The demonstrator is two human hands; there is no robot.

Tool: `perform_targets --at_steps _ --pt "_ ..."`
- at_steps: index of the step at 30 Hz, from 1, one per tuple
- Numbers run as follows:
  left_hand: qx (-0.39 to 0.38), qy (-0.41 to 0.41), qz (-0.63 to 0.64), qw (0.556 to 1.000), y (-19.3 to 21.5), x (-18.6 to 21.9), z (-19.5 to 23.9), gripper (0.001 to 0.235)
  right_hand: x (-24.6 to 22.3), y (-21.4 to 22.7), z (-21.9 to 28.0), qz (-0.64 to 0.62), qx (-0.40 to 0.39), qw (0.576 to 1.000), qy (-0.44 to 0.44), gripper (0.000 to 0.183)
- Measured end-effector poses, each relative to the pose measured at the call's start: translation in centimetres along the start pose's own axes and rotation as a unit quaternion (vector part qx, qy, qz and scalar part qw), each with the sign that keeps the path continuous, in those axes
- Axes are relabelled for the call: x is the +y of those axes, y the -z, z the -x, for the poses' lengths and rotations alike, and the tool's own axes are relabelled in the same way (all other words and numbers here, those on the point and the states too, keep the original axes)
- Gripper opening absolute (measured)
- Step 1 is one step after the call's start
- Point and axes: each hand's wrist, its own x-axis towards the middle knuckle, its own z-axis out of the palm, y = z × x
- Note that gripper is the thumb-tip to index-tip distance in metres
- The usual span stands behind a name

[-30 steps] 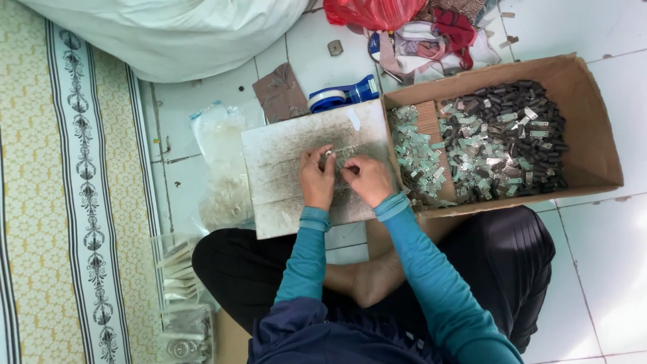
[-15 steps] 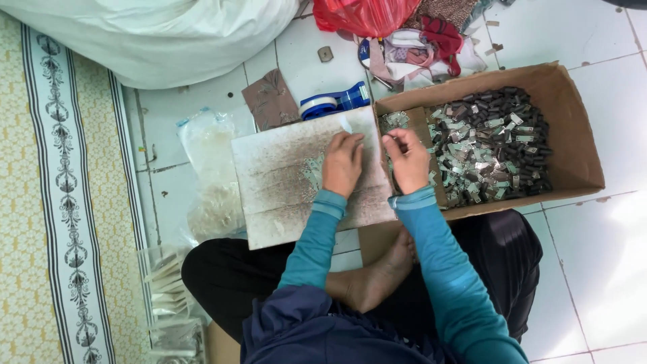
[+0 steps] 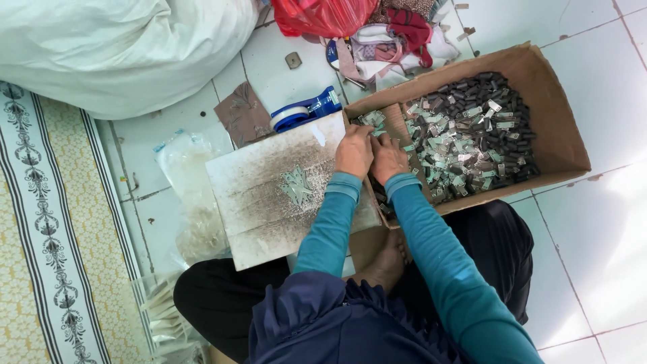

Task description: Sorting and packaging small metal pieces into plastic bags while sitting on the floor.

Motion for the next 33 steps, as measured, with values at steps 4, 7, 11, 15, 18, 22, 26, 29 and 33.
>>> perform_targets --at_steps 4,7,11,15,18,22,26,29,33 --pt "-0.003 0.015 -0.012 1.000 0.7 0.8 0.3 0.021 0.6 -0.3 -0.1 -0.006 -0.010 1.000 -0.018 0.061" --pt "-0.009 0.029 0.026 0.999 1.5 0.9 0.5 0.023 1.9 0.1 0.0 -0.041 -0.050 0.993 -0.102 0.039" --pt "-0.017 0.045 0.070 0.996 1.8 0.7 0.4 0.024 4.6 -0.7 0.7 -0.068 -0.019 0.987 -0.142 0.024" --pt "-0.040 0.085 0.070 0.993 3.3 2.1 0.7 0.025 5.1 -0.7 1.5 -0.062 -0.003 0.983 -0.173 0.025" --pt "0.005 0.032 0.106 0.994 2.3 0.9 0.8 0.023 4.4 0.7 2.1 -0.093 0.010 0.979 -0.179 0.023" --pt "0.016 0.027 0.115 0.993 2.2 0.9 1.2 0.023 4.5 -0.3 1.5 -0.086 0.008 0.982 -0.169 0.023" --pt "0.028 0.011 0.135 0.990 2.1 0.7 0.9 0.024 3.0 0.6 0.4 -0.062 0.074 0.991 -0.096 0.029" --pt "0.034 0.016 0.155 0.987 2.2 0.5 1.2 0.023 2.6 -0.6 -1.1 -0.024 0.101 0.993 -0.054 0.026" --pt "0.036 0.017 0.156 0.987 2.4 0.6 1.1 0.023 2.5 -1.8 -2.3 -0.002 0.096 0.994 -0.059 0.020"
